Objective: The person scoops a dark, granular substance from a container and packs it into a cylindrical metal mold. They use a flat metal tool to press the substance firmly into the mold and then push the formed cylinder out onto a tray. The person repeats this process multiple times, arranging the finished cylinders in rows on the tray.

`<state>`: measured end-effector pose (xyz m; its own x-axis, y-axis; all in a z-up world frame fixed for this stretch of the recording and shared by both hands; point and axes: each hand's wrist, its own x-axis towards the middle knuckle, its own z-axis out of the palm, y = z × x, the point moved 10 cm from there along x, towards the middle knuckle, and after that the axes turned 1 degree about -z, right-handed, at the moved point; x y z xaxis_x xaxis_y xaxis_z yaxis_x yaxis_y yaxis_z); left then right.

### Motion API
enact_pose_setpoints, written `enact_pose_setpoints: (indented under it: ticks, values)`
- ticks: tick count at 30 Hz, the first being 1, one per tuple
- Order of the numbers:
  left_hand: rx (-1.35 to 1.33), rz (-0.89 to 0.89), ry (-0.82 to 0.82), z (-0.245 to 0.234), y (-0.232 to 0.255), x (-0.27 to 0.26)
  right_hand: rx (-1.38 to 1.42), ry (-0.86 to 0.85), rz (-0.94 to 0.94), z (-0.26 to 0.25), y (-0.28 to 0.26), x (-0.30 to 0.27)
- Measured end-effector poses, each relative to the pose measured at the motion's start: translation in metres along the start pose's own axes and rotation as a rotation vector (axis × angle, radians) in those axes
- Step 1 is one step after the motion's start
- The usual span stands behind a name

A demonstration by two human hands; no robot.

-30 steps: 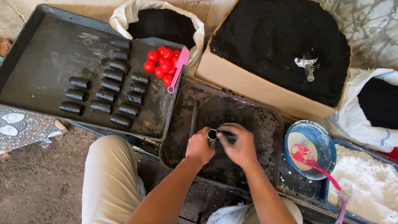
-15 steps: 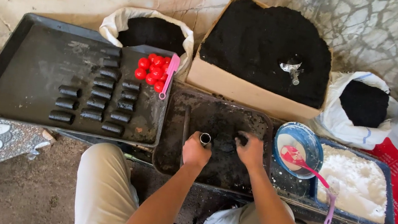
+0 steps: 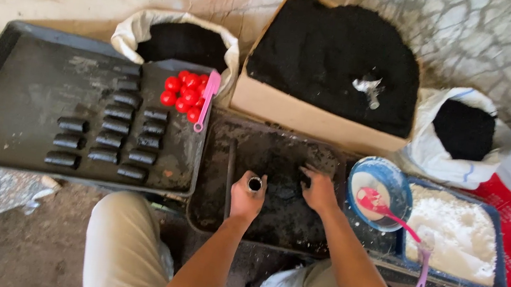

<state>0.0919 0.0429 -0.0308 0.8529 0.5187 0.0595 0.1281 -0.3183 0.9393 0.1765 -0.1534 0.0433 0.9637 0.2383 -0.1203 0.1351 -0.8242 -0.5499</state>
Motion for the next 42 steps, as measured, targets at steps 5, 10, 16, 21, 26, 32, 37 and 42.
enact_pose_setpoints:
  ticks: [5,10,16,21,26,32,37,42]
  values:
    - [-0.008,-0.003,-0.033,-0.002,0.003,0.001,-0.156,-0.067,-0.037,0.029,0.016,0.007]
    - [-0.01,-0.028,-0.03,-0.003,0.003,0.0,-0.104,-0.083,-0.071,0.019,-0.003,-0.002]
    - [0.018,-0.059,-0.02,0.001,-0.002,-0.002,0.029,-0.072,-0.037,0.021,0.004,-0.02]
    - [0.059,-0.071,-0.028,0.004,-0.008,0.0,0.049,-0.084,0.01,0.025,0.014,-0.024]
    - [0.126,-0.143,-0.035,0.011,-0.025,0.002,0.048,-0.152,-0.075,0.002,-0.017,-0.04]
    - [0.148,-0.173,-0.072,0.019,-0.034,0.004,-0.002,-0.259,-0.04,0.036,0.021,-0.023]
    - [0.131,-0.189,-0.089,0.016,-0.032,0.001,-0.137,-0.105,-0.071,0.043,0.041,-0.023]
    - [0.106,-0.204,-0.102,0.015,-0.031,-0.001,-0.155,-0.007,-0.074,0.07,0.076,-0.02]
